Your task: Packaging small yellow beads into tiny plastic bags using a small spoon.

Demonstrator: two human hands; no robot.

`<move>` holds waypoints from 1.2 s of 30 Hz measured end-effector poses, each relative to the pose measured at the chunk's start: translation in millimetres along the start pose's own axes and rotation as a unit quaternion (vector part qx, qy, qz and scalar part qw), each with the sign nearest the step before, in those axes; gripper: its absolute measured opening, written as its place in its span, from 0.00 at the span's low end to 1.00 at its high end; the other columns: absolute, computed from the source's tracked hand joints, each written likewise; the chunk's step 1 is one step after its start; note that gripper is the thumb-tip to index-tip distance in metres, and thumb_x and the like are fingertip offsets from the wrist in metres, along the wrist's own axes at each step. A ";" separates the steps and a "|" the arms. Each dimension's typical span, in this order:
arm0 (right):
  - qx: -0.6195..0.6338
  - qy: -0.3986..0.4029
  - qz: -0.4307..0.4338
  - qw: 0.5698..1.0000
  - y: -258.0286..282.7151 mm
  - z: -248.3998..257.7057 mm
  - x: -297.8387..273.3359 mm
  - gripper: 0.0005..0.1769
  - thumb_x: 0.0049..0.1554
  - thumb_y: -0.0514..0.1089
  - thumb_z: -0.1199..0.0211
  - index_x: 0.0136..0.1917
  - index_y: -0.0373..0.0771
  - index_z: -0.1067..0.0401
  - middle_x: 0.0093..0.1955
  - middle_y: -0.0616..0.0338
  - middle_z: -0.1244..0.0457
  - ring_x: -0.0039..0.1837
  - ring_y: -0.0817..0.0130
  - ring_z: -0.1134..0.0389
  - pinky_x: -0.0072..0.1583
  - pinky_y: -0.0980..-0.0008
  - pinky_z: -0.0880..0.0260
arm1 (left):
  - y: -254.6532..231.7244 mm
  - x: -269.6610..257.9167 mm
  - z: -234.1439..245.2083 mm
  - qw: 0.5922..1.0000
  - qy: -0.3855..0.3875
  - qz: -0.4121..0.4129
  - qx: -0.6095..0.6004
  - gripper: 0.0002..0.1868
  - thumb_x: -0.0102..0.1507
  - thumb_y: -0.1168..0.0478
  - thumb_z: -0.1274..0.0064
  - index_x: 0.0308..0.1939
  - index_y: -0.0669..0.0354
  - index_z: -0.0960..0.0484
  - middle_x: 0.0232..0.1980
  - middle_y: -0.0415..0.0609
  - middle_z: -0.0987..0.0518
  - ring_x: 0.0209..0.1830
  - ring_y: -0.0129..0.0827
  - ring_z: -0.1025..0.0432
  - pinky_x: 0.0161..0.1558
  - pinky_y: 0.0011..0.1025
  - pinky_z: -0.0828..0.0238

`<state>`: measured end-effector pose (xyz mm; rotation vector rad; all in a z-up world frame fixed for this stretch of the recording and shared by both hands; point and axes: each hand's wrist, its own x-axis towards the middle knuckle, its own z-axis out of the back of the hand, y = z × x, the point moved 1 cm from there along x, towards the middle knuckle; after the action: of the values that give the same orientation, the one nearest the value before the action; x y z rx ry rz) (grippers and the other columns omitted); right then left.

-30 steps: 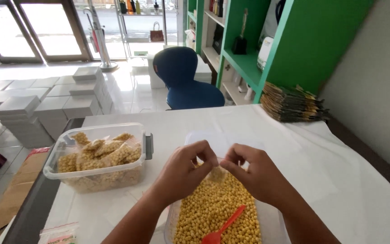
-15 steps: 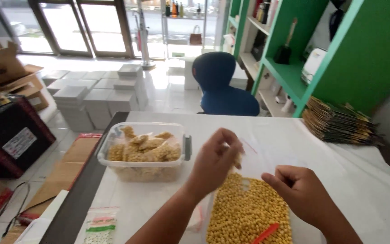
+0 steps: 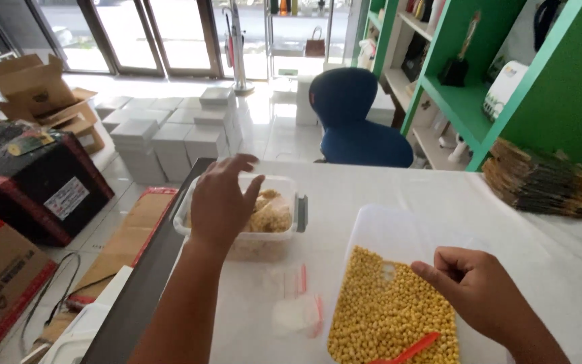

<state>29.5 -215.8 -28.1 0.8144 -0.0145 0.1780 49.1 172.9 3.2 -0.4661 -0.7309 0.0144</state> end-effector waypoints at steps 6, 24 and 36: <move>-0.010 0.022 -0.041 0.999 7.3 1.2 -3.2 0.32 0.56 0.55 0.25 0.26 0.36 0.39 0.25 0.58 0.51 0.31 0.67 0.50 0.38 0.65 0.48 | -23.8 -94.5 -25.2 0.872 0.175 -0.379 0.255 0.15 0.65 0.72 0.49 0.26 0.50 0.21 0.26 0.40 0.25 0.19 0.27 0.32 0.13 0.30 0.37; -0.026 0.075 0.001 0.997 2.5 -4.5 -4.1 0.31 0.57 0.56 0.26 0.26 0.40 0.39 0.26 0.63 0.52 0.32 0.72 0.52 0.37 0.68 0.51 | 10.6 -177.1 -9.9 0.951 0.268 -0.124 -0.092 0.14 0.63 0.63 0.47 0.49 0.58 0.11 0.51 0.49 0.14 0.50 0.45 0.26 0.48 0.44 0.27; -0.031 0.122 -0.011 0.992 23.2 -3.0 -11.0 0.24 0.56 0.52 0.24 0.28 0.40 0.31 0.26 0.64 0.43 0.32 0.74 0.45 0.39 0.70 0.44 | -50.8 -121.9 7.3 0.922 0.149 0.172 -0.313 0.05 0.55 0.60 0.33 0.25 0.51 0.13 0.24 0.36 0.16 0.26 0.21 0.29 0.33 0.24 0.31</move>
<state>14.7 -199.7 -14.3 0.7256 0.2184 0.2549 -54.4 109.2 -49.0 -1.1817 -0.3300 0.0390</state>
